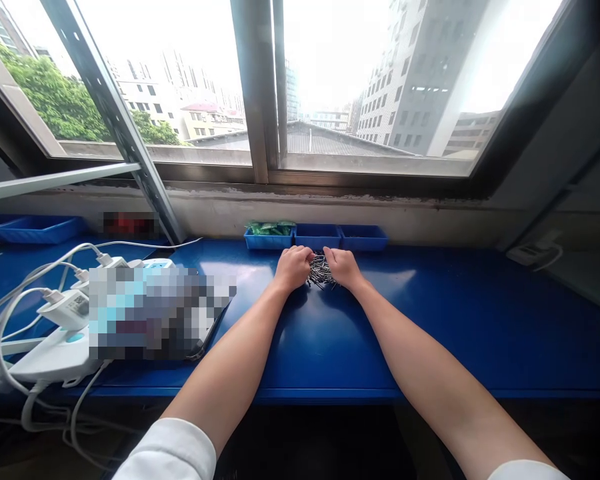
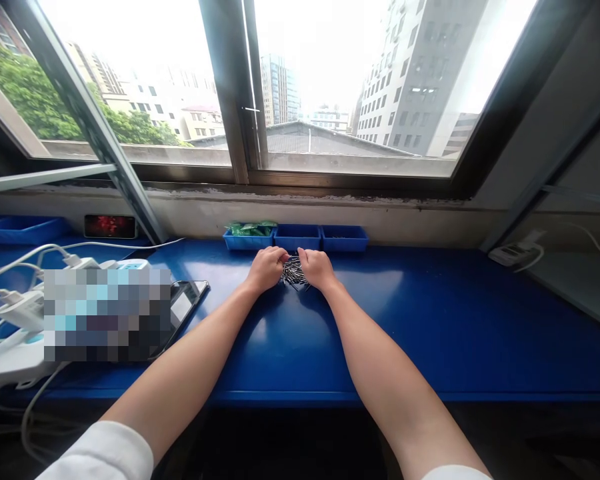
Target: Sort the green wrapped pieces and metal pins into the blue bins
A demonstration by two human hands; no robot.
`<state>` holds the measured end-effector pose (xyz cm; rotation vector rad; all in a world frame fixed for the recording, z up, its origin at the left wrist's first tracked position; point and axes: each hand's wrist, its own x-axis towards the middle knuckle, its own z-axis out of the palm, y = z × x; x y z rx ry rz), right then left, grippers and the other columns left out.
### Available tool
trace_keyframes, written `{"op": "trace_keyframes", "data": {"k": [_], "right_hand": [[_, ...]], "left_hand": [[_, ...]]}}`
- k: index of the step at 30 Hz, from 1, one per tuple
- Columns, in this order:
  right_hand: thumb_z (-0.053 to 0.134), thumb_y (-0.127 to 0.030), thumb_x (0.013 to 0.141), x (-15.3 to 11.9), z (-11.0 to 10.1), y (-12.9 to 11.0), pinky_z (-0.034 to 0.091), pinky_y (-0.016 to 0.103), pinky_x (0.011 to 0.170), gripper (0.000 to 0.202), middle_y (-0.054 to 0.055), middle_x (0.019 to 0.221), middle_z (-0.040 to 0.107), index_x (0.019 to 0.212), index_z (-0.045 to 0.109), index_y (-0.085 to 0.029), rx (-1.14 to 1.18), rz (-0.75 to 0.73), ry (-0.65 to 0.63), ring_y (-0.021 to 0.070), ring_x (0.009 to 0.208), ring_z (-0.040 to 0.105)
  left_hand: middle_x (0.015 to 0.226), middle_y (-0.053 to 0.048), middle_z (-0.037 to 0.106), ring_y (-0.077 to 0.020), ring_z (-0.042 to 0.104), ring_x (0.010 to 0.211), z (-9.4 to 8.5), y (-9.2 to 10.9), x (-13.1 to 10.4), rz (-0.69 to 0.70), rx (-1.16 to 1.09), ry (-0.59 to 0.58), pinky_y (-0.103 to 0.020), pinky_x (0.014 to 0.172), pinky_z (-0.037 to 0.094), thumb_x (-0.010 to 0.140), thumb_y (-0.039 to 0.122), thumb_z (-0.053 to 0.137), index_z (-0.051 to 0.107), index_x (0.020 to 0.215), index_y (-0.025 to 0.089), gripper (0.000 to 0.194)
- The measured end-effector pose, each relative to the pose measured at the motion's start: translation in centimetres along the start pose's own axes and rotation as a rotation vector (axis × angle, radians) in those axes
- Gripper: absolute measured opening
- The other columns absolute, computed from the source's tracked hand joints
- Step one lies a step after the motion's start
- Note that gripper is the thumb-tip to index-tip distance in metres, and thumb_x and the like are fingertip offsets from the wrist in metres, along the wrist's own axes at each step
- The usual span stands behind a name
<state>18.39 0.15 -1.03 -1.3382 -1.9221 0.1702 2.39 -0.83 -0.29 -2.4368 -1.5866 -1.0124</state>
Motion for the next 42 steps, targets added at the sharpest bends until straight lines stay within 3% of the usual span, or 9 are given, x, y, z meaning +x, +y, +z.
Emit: {"op": "trace_keyframes", "data": {"k": [2, 6, 8, 19, 25, 32, 37, 42], "right_hand": [[0.034, -0.053, 0.09, 0.0, 0.1, -0.1, 0.033, 0.028, 0.058, 0.05, 0.004, 0.058, 0.06, 0.058, 0.055, -0.02, 0.147, 0.047, -0.012, 0.0152, 0.057, 0.053], [0.051, -0.059, 0.079, 0.0, 0.0, -0.4, 0.04, 0.027, 0.058, 0.042, 0.002, 0.066, 0.065, 0.083, 0.064, -0.019, 0.556, 0.122, -0.047, 0.0145, 0.059, 0.055], [0.054, -0.061, 0.076, 0.0, -0.1, -0.6, 0.04, 0.027, 0.057, 0.044, 0.003, 0.07, 0.067, 0.082, 0.066, -0.018, 0.687, 0.143, -0.052, 0.0137, 0.057, 0.053], [0.056, -0.059, 0.074, -0.1, -0.8, -0.9, 0.03, 0.026, 0.045, 0.044, 0.007, 0.075, 0.069, 0.07, 0.071, -0.017, 0.917, 0.264, -0.066, 0.0119, 0.053, 0.046], [0.057, -0.057, 0.074, -0.2, -0.7, -0.7, 0.023, 0.024, 0.042, 0.043, 0.008, 0.076, 0.07, 0.072, 0.073, -0.017, 0.958, 0.282, -0.075, 0.0122, 0.054, 0.046], [0.053, -0.063, 0.074, -0.3, -1.1, -0.5, 0.031, 0.026, 0.044, 0.052, 0.009, 0.08, 0.071, 0.079, 0.073, -0.016, 0.86, 0.287, -0.074, 0.0162, 0.062, 0.056], [0.046, -0.062, 0.079, 0.3, -1.3, 0.8, 0.047, 0.03, 0.067, 0.052, 0.009, 0.09, 0.072, 0.086, 0.072, -0.017, 0.722, 0.282, 0.061, 0.0214, 0.084, 0.063], [0.044, -0.058, 0.082, 0.9, -2.0, 3.4, 0.045, 0.035, 0.087, 0.05, 0.008, 0.1, 0.07, 0.098, 0.069, -0.018, 0.534, 0.306, 0.247, 0.0233, 0.1, 0.061]], "left_hand": [[0.086, -0.004, 0.069, -0.0206, 0.057, 0.087, -0.2, -0.1, 0.1, -0.025, 0.019, -0.028, -0.033, 0.076, 0.039, 0.086, 0.018, 0.043, 0.065, 0.078, 0.021, 0.024], [0.088, -0.003, 0.07, -0.0209, 0.057, 0.088, -0.3, -0.2, 0.2, -0.064, 0.036, -0.057, -0.034, 0.076, 0.038, 0.084, 0.017, 0.044, 0.065, 0.076, 0.021, 0.023], [0.089, -0.002, 0.07, -0.0207, 0.057, 0.088, -0.2, -0.3, 0.2, -0.076, 0.032, -0.058, -0.033, 0.075, 0.038, 0.083, 0.016, 0.043, 0.065, 0.077, 0.021, 0.023], [0.089, -0.003, 0.07, -0.0214, 0.057, 0.089, 0.3, -0.6, 0.0, -0.068, 0.006, 0.009, -0.034, 0.075, 0.037, 0.085, 0.017, 0.041, 0.064, 0.08, 0.021, 0.024], [0.091, -0.003, 0.07, -0.0205, 0.058, 0.089, 0.5, -1.1, 0.0, -0.053, -0.008, -0.004, -0.034, 0.077, 0.037, 0.085, 0.015, 0.042, 0.065, 0.083, 0.022, 0.024], [0.094, -0.004, 0.07, -0.0207, 0.059, 0.093, 0.6, -0.7, 0.1, -0.062, -0.035, -0.03, -0.035, 0.084, 0.04, 0.088, 0.019, 0.04, 0.067, 0.088, 0.022, 0.027], [0.119, -0.004, 0.064, -0.0198, 0.056, 0.11, 0.4, -0.9, 0.1, -0.1, -0.107, 0.045, -0.034, 0.093, 0.041, 0.093, 0.027, 0.034, 0.06, 0.117, 0.023, 0.036], [0.112, -0.005, 0.067, -0.0209, 0.056, 0.11, -0.2, -1.8, 0.1, -0.21, -0.095, 0.128, -0.035, 0.095, 0.043, 0.089, 0.024, 0.04, 0.07, 0.09, 0.021, 0.03]]}}
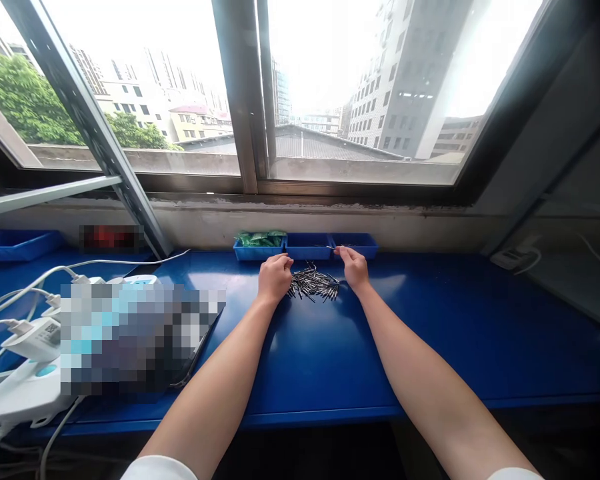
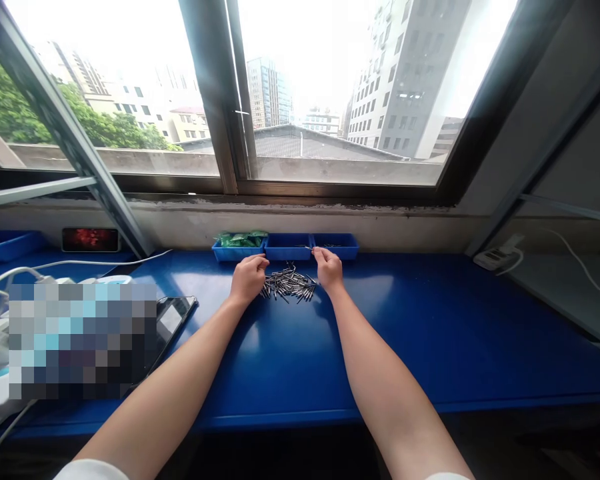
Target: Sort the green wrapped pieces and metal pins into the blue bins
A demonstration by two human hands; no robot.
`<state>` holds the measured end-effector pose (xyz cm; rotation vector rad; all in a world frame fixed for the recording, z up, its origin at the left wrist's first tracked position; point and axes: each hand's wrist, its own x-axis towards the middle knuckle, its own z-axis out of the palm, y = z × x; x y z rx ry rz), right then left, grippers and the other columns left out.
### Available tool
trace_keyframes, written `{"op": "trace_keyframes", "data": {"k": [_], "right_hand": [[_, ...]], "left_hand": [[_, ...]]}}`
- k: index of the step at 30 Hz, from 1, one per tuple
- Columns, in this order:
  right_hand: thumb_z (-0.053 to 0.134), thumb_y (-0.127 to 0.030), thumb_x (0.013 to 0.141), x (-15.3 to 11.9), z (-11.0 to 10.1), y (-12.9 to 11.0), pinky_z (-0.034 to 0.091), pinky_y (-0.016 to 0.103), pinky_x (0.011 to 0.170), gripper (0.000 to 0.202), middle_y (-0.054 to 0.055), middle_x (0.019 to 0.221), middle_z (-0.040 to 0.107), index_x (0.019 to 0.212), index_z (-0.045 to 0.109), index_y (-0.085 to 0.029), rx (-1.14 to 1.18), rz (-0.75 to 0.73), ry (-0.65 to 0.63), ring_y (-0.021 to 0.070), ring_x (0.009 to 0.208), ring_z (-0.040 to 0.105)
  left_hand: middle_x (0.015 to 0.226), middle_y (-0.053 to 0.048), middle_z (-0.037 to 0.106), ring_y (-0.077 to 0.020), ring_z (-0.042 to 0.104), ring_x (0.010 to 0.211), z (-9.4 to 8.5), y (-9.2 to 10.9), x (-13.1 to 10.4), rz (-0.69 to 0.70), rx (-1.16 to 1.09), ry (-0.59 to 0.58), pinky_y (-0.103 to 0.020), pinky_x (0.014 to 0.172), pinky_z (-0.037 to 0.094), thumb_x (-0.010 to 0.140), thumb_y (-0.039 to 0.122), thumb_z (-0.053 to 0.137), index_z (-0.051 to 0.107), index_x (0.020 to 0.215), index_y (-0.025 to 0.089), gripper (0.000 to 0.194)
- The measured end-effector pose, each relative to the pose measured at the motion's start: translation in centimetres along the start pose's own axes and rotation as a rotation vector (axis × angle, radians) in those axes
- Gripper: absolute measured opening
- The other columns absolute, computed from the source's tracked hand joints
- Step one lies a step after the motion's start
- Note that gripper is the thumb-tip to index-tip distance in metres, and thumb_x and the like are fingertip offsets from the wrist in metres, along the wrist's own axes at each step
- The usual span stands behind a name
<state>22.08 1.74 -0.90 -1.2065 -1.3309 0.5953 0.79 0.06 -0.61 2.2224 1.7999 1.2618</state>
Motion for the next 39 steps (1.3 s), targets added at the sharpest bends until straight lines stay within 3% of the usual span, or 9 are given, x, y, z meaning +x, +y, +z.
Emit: {"op": "trace_keyframes", "data": {"k": [5, 11, 19, 23, 25, 27, 31, 34, 39], "right_hand": [[0.04, -0.056, 0.085, 0.6, -1.0, 0.7, 0.037, 0.039, 0.098, 0.052, 0.01, 0.106, 0.067, 0.11, 0.066, -0.017, -0.147, 0.003, 0.077, 0.0255, 0.111, 0.051], [0.037, -0.051, 0.087, 0.5, -0.7, 0.3, 0.03, 0.042, 0.102, 0.055, 0.011, 0.117, 0.06, 0.128, 0.054, -0.019, -0.266, 0.07, 0.035, 0.0273, 0.123, 0.036], [0.039, -0.034, 0.083, 0.5, -0.6, 0.0, 0.028, 0.044, 0.102, 0.056, 0.008, 0.121, 0.057, 0.138, 0.042, -0.026, -0.385, 0.065, -0.088, 0.0274, 0.119, 0.038], [0.051, -0.026, 0.07, 0.5, -0.9, 0.3, 0.032, 0.046, 0.096, 0.075, 0.002, 0.152, 0.025, 0.142, 0.031, -0.035, -0.518, 0.026, -0.168, 0.0307, 0.12, 0.037], [0.053, -0.023, 0.066, 0.3, -1.0, 0.3, 0.033, 0.047, 0.095, 0.082, 0.0, 0.156, 0.009, 0.143, 0.027, -0.038, -0.57, 0.01, -0.199, 0.0322, 0.122, 0.035], [0.052, -0.023, 0.066, 0.0, -0.9, 0.3, 0.033, 0.047, 0.096, 0.084, 0.001, 0.156, 0.005, 0.144, 0.024, -0.035, -0.579, -0.004, -0.189, 0.0325, 0.123, 0.033], [0.05, -0.022, 0.067, -0.7, -0.4, 0.2, 0.034, 0.047, 0.097, 0.082, 0.007, 0.153, 0.016, 0.145, 0.025, -0.025, -0.57, -0.041, -0.138, 0.0322, 0.125, 0.031], [0.051, -0.021, 0.067, -0.9, -0.1, 0.4, 0.034, 0.044, 0.098, 0.073, 0.01, 0.142, 0.037, 0.139, 0.038, -0.02, -0.571, -0.097, -0.124, 0.0306, 0.121, 0.035], [0.052, -0.025, 0.07, -0.8, 0.5, 0.9, 0.04, 0.039, 0.09, 0.027, 0.01, 0.102, 0.062, 0.091, 0.069, -0.018, -0.603, -0.087, -0.176, 0.0277, 0.104, 0.046]], "left_hand": [[0.108, -0.006, 0.067, -0.0233, 0.057, 0.107, -0.6, -0.5, 0.0, -0.048, 0.057, 0.038, -0.037, 0.093, 0.044, 0.086, 0.026, 0.045, 0.07, 0.078, 0.02, 0.028], [0.104, -0.007, 0.067, -0.0239, 0.058, 0.102, -0.8, -0.8, 0.0, -0.093, 0.079, 0.034, -0.038, 0.092, 0.045, 0.081, 0.034, 0.057, 0.064, 0.062, 0.02, 0.024], [0.103, -0.007, 0.066, -0.0235, 0.058, 0.099, 0.0, -1.0, -0.1, -0.055, 0.04, 0.005, -0.037, 0.089, 0.045, 0.083, 0.037, 0.055, 0.065, 0.07, 0.021, 0.023], [0.1, -0.007, 0.066, -0.0232, 0.058, 0.099, 0.0, -0.8, -0.2, -0.047, 0.024, -0.017, -0.036, 0.09, 0.045, 0.084, 0.041, 0.052, 0.066, 0.075, 0.021, 0.026], [0.099, -0.007, 0.066, -0.0225, 0.058, 0.099, 0.0, -0.7, -0.2, -0.04, 0.004, -0.017, -0.034, 0.089, 0.045, 0.085, 0.044, 0.049, 0.066, 0.08, 0.021, 0.029], [0.101, -0.007, 0.065, -0.0222, 0.058, 0.1, 0.0, -0.6, -0.2, -0.035, -0.011, -0.02, -0.033, 0.09, 0.045, 0.086, 0.045, 0.047, 0.066, 0.087, 0.021, 0.031], [0.118, -0.009, 0.061, -0.0234, 0.054, 0.112, 0.1, -1.0, -0.2, -0.061, -0.013, -0.116, -0.033, 0.096, 0.041, 0.084, 0.049, 0.046, 0.063, 0.107, 0.019, 0.041], [0.139, -0.01, 0.047, -0.0257, 0.04, 0.13, -0.1, -1.0, -0.4, -0.024, -0.023, -0.295, -0.034, 0.106, 0.033, 0.079, 0.063, 0.048, 0.053, 0.126, 0.019, 0.065], [0.154, -0.01, 0.017, -0.0317, 0.013, 0.141, -0.4, 0.0, -1.2, 0.057, 0.113, -0.564, -0.044, 0.113, 0.015, 0.061, 0.077, 0.054, 0.032, 0.142, 0.024, 0.099]]}}
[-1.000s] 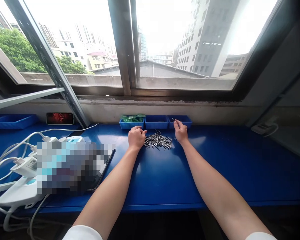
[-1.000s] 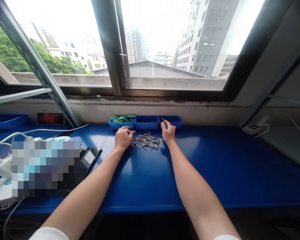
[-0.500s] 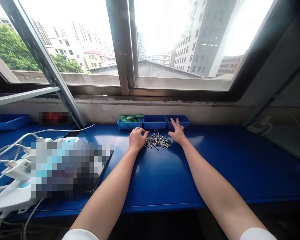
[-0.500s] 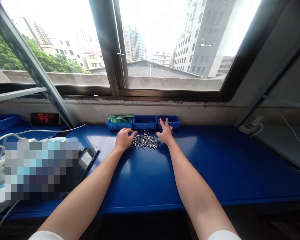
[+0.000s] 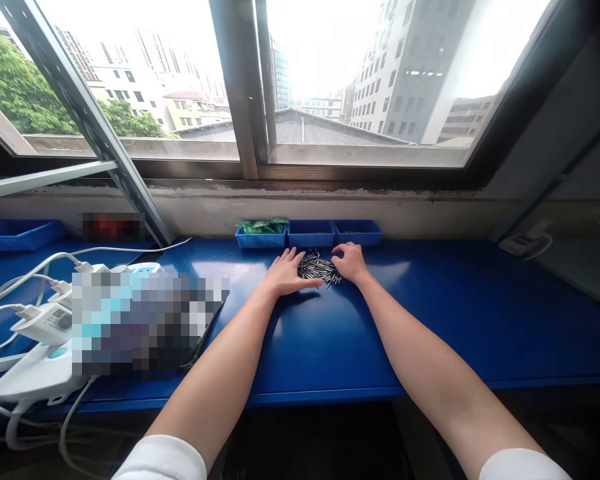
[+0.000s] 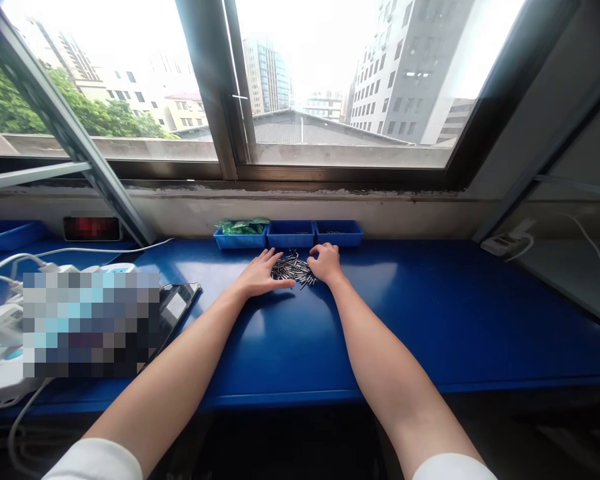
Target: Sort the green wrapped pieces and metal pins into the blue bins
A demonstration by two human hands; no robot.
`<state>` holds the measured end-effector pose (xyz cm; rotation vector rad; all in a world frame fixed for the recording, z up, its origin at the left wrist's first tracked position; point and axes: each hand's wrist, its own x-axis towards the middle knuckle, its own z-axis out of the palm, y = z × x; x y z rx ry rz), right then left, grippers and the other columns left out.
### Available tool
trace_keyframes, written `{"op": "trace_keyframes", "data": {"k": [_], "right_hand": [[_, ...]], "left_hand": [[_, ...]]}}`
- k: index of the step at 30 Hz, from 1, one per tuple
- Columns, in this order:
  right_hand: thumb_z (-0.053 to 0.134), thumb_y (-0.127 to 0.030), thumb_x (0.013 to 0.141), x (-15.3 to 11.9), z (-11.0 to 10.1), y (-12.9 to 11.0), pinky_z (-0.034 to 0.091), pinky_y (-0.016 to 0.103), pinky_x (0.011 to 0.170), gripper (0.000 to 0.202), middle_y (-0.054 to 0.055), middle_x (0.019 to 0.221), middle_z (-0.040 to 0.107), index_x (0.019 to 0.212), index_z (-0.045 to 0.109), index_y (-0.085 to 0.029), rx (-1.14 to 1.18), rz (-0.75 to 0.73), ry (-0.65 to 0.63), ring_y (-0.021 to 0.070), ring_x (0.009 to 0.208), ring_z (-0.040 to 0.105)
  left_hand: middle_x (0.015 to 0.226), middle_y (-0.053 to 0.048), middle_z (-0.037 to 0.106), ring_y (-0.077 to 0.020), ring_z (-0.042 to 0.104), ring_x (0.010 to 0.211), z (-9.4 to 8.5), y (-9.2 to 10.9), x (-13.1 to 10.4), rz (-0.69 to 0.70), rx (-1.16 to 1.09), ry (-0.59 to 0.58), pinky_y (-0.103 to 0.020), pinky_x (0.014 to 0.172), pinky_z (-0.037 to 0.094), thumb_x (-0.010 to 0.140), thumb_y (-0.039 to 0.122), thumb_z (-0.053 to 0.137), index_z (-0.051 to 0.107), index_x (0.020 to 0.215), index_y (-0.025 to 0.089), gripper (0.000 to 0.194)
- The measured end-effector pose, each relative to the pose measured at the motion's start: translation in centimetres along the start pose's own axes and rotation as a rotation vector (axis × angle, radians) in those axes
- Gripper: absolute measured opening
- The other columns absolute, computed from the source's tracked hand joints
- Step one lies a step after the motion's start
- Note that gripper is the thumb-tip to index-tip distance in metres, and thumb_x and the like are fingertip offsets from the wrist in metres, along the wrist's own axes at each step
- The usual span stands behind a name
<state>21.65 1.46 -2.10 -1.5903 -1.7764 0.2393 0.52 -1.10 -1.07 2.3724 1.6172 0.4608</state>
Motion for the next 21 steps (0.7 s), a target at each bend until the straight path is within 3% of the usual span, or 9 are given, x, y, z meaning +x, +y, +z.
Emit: {"op": "trace_keyframes", "data": {"k": [5, 11, 16, 21], "right_hand": [[0.055, -0.034, 0.075, 0.2, 0.3, -0.1, 0.041, 0.036, 0.083, 0.02, 0.007, 0.086, 0.066, 0.075, 0.07, -0.02, -0.011, -0.066, -0.099, 0.0236, 0.09, 0.052], [0.058, -0.034, 0.077, 0.4, 1.0, 0.0, 0.041, 0.034, 0.086, 0.021, 0.006, 0.093, 0.067, 0.087, 0.073, -0.023, -0.009, -0.187, -0.158, 0.0209, 0.091, 0.056], [0.063, -0.037, 0.075, 0.9, 1.2, -0.4, 0.044, 0.032, 0.08, 0.019, 0.006, 0.086, 0.069, 0.077, 0.075, -0.023, 0.008, -0.139, -0.179, 0.0198, 0.081, 0.061], [0.065, -0.03, 0.073, 0.9, 0.6, -1.0, 0.045, 0.029, 0.075, 0.011, 0.003, 0.081, 0.071, 0.074, 0.074, -0.023, 0.068, -0.052, -0.211, 0.0187, 0.078, 0.063]], "left_hand": [[0.153, -0.013, 0.014, -0.0336, 0.01, 0.141, 0.4, 0.6, 0.1, -0.003, 0.093, -0.067, -0.049, 0.112, 0.01, 0.06, 0.081, 0.049, 0.028, 0.145, 0.021, 0.106], [0.153, -0.013, 0.016, -0.0332, 0.01, 0.141, 0.5, 0.8, 0.3, 0.008, 0.116, -0.062, -0.05, 0.111, 0.009, 0.062, 0.082, 0.045, 0.029, 0.144, 0.022, 0.103], [0.153, -0.014, 0.015, -0.0323, 0.009, 0.142, 0.6, 1.0, 0.4, 0.006, 0.135, -0.068, -0.05, 0.111, 0.008, 0.06, 0.083, 0.044, 0.027, 0.145, 0.02, 0.106], [0.154, -0.012, 0.016, -0.0323, 0.008, 0.142, 0.6, 0.8, 0.5, 0.014, 0.142, -0.079, -0.051, 0.112, 0.008, 0.06, 0.085, 0.041, 0.027, 0.145, 0.02, 0.108]]}}
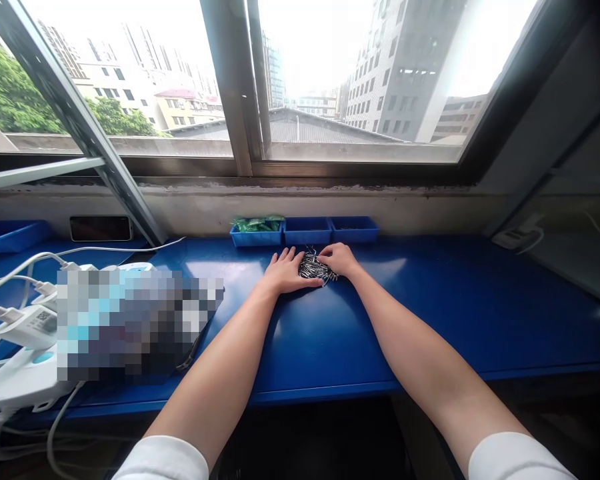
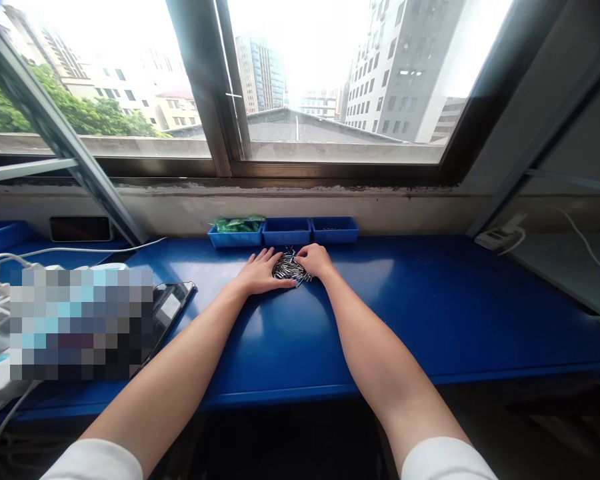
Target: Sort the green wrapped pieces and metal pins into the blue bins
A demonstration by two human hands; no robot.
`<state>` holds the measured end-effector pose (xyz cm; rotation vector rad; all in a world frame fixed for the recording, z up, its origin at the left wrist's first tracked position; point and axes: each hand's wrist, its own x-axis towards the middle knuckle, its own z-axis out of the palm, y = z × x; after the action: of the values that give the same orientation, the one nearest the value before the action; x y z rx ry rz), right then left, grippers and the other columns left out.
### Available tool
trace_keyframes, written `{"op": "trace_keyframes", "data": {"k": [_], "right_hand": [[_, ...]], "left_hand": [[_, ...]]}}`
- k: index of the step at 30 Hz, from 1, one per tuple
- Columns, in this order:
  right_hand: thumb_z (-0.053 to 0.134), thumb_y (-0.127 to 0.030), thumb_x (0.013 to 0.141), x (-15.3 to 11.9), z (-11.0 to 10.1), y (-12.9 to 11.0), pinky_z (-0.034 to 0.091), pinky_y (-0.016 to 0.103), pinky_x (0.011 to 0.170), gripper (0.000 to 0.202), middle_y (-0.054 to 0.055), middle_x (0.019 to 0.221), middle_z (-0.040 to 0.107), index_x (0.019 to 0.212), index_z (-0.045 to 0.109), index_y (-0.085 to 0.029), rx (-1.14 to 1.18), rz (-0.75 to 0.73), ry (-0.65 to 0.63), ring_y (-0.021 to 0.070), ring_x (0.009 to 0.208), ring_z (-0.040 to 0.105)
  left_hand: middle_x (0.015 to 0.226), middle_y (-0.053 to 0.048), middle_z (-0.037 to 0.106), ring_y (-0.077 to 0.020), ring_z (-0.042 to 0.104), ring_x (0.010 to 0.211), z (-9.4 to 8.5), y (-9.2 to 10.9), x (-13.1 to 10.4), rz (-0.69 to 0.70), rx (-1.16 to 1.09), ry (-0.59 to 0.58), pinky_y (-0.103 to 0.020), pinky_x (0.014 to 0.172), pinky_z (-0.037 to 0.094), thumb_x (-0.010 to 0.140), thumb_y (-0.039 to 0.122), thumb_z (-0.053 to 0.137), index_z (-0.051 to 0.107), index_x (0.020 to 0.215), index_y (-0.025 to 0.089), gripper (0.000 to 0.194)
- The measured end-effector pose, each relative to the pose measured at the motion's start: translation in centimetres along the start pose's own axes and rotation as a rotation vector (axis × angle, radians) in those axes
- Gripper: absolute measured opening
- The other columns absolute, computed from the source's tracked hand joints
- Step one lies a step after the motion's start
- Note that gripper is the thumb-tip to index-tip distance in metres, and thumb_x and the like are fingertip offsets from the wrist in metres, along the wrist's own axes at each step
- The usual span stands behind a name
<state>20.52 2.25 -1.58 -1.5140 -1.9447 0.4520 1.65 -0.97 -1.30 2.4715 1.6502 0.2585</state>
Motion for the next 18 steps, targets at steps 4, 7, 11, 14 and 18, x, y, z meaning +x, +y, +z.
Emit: {"op": "trace_keyframes", "data": {"k": [4, 7, 11, 14, 18], "right_hand": [[0.064, -0.027, 0.073, -0.2, -0.2, -0.3, 0.045, 0.028, 0.075, 0.01, 0.004, 0.083, 0.071, 0.074, 0.072, -0.02, -0.009, 0.037, 0.011, 0.018, 0.081, 0.063], [0.059, -0.026, 0.077, -0.3, -0.1, -0.4, 0.044, 0.027, 0.075, 0.012, 0.003, 0.082, 0.07, 0.075, 0.069, -0.019, 0.038, -0.033, 0.089, 0.0164, 0.079, 0.061], [0.054, -0.03, 0.08, -0.7, -0.1, -0.9, 0.044, 0.026, 0.064, 0.015, 0.0, 0.068, 0.064, 0.078, 0.065, -0.02, 0.227, -0.122, 0.096, 0.0129, 0.064, 0.056], [0.055, -0.034, 0.079, -0.9, -0.1, -1.5, 0.044, 0.025, 0.06, 0.017, -0.001, 0.062, 0.06, 0.076, 0.062, -0.019, 0.388, -0.176, -0.001, 0.0124, 0.059, 0.055], [0.056, -0.037, 0.078, -1.1, 0.1, -2.1, 0.043, 0.025, 0.057, 0.019, -0.002, 0.059, 0.057, 0.077, 0.059, -0.019, 0.503, -0.172, -0.009, 0.0122, 0.056, 0.053]], "left_hand": [[0.153, -0.012, 0.017, -0.0314, 0.008, 0.142, 0.1, -0.1, 0.0, 0.0, 0.009, -0.002, -0.05, 0.112, 0.008, 0.061, 0.085, 0.041, 0.025, 0.145, 0.021, 0.107], [0.153, -0.015, 0.018, -0.0322, 0.012, 0.141, 0.0, -0.1, 0.1, 0.002, 0.009, 0.045, -0.05, 0.112, 0.011, 0.061, 0.083, 0.045, 0.027, 0.144, 0.019, 0.107], [0.144, -0.014, 0.039, -0.0299, 0.033, 0.134, -0.3, 0.1, 0.2, 0.123, -0.028, 0.284, -0.044, 0.11, 0.025, 0.072, 0.069, 0.051, 0.041, 0.137, 0.017, 0.083], [0.123, -0.009, 0.059, -0.0236, 0.052, 0.116, -0.6, 0.3, 0.3, 0.268, -0.08, 0.413, -0.036, 0.099, 0.039, 0.084, 0.043, 0.052, 0.054, 0.123, 0.019, 0.046], [0.098, -0.006, 0.069, -0.021, 0.061, 0.094, -0.7, 0.6, 0.6, 0.298, -0.119, 0.48, -0.034, 0.085, 0.045, 0.088, 0.029, 0.049, 0.065, 0.102, 0.019, 0.023]]}}
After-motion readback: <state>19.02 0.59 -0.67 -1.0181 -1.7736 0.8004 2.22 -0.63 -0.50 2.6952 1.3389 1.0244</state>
